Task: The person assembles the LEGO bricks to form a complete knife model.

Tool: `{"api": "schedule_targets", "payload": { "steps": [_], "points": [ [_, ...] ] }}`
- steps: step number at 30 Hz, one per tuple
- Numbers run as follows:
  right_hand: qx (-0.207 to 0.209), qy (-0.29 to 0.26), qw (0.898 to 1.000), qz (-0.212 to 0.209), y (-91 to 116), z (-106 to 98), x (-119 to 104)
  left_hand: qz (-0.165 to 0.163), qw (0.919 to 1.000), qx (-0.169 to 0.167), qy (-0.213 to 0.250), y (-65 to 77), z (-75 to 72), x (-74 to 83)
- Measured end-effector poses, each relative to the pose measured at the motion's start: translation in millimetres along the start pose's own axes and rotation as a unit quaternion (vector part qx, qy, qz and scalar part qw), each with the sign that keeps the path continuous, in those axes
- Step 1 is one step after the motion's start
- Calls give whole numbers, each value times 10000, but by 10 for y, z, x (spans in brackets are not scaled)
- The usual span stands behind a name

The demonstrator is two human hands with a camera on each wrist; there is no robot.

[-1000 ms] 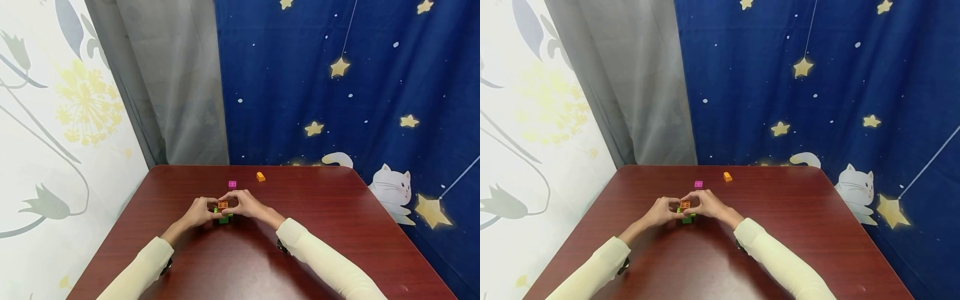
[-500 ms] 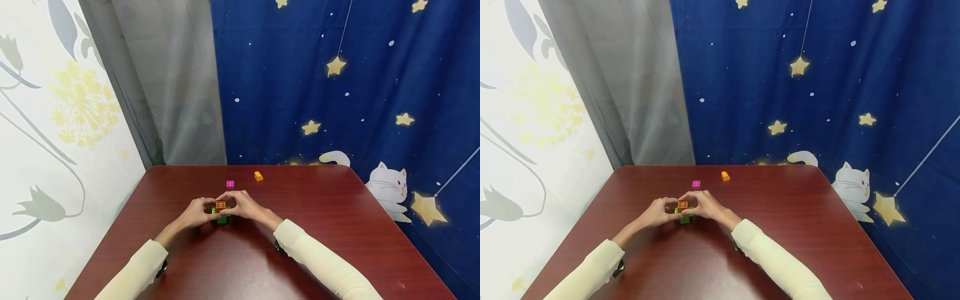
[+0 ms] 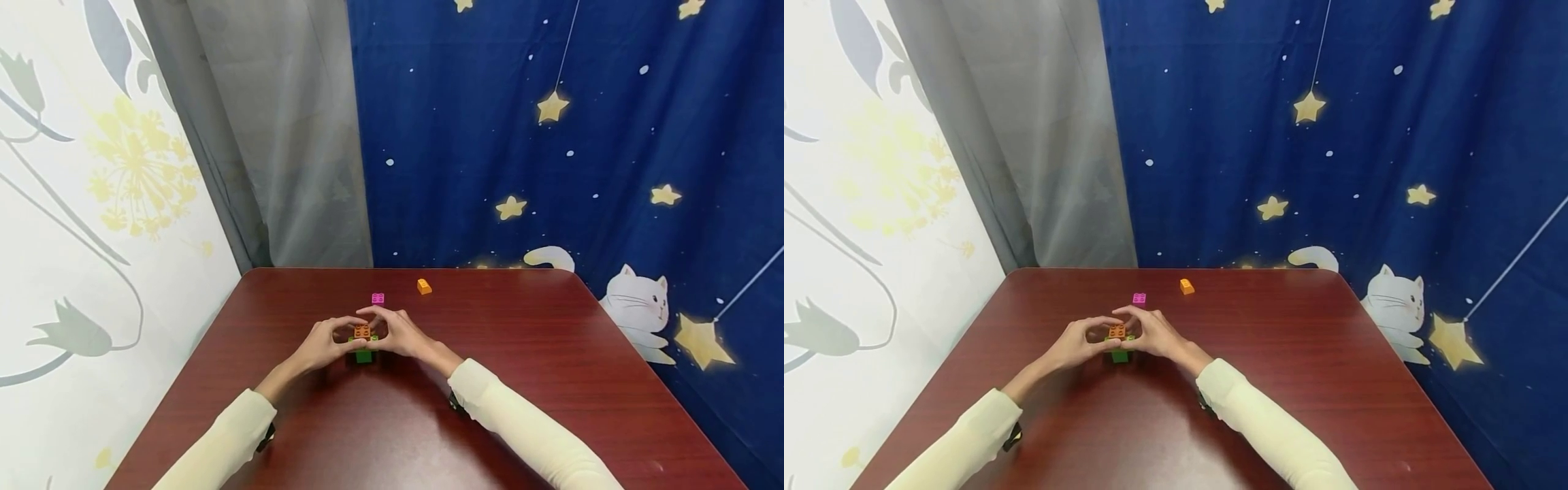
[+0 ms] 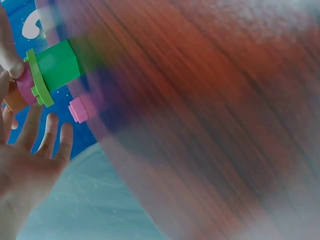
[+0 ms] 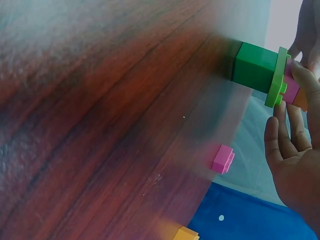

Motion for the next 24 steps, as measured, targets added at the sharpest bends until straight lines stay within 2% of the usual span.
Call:
{"api": "schedule_targets", "payload": {
  "steps": [4,8,12,17,24],
  "points": [
    [60,-90,9999,-44,3,10,3,114,9999,34,118,-14,1,-16],
    [-9,-167,9998,133,14,20,8,161,9998,77,119,-17,9,-17],
    [-178,-318,9989,307,27,30,11,132,9998,72,128,-12,17,-23],
    [-334,-331,9985,271,24,13,18,127,9998,83,149,-19,15,-20],
    [-449,-493,9971,377,41,-75,44,-91,9999,127,43,-15,1,-12]
  ]
}}
Point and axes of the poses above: each hand's wrist, its own y-axis away from the middle knuckle, its own z-axis out of the palm, x = y × z, the point moved 1 cm from there along -y, towards the middle knuckle, and after that the axes turned 6 degrees about -x, right-handed, at the moved point
